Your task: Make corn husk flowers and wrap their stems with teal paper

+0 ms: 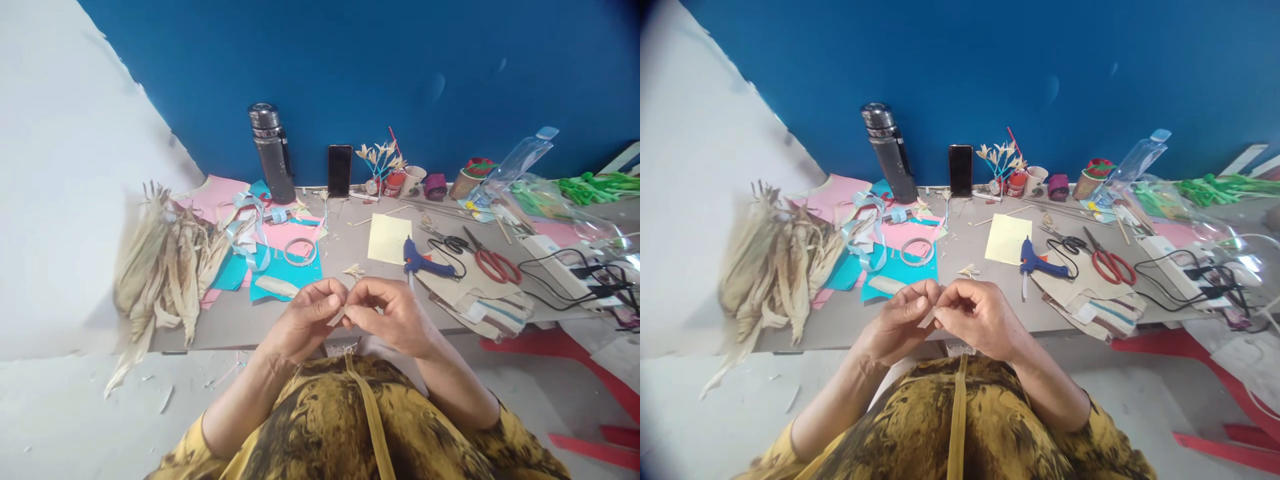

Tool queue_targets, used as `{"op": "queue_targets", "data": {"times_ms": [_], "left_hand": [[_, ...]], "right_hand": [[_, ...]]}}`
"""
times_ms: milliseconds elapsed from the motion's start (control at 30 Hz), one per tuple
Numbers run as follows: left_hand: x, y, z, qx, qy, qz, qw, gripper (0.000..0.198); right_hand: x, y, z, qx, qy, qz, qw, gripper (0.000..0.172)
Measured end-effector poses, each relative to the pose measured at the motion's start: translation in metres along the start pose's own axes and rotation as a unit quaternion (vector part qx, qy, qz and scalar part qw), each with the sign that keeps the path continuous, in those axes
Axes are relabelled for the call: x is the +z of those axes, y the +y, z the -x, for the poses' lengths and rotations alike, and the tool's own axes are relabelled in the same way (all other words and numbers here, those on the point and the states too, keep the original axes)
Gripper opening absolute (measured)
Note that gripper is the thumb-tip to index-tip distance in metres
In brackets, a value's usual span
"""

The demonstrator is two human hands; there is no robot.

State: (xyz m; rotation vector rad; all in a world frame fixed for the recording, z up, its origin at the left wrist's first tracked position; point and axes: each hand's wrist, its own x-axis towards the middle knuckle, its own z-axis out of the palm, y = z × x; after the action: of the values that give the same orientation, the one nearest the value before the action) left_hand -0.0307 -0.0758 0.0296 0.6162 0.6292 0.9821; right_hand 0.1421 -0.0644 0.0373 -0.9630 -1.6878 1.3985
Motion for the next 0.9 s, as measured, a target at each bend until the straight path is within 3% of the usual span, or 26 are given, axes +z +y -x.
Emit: {"op": "queue_targets", "data": {"times_ms": [400,700,900], "left_hand": [[-0.004,-0.002,-0.001,-0.01,-0.036,0.03,0.999,0.03],[-0.011,-0.006,-0.001,-0.061,-0.053,0.066,0.995,0.024],[-0.009,-0.006,-0.002,-0.066,-0.038,0.07,0.995,0.025]], "right_hand": [[0.001,-0.001,0.001,-0.008,0.003,0.008,1.0,0.006],[0.002,0.002,0.003,-0.022,-0.012,-0.007,1.0,0.011],[0.003,0.0,0.003,-0.021,-0.002,0.008,1.0,0.011]]}}
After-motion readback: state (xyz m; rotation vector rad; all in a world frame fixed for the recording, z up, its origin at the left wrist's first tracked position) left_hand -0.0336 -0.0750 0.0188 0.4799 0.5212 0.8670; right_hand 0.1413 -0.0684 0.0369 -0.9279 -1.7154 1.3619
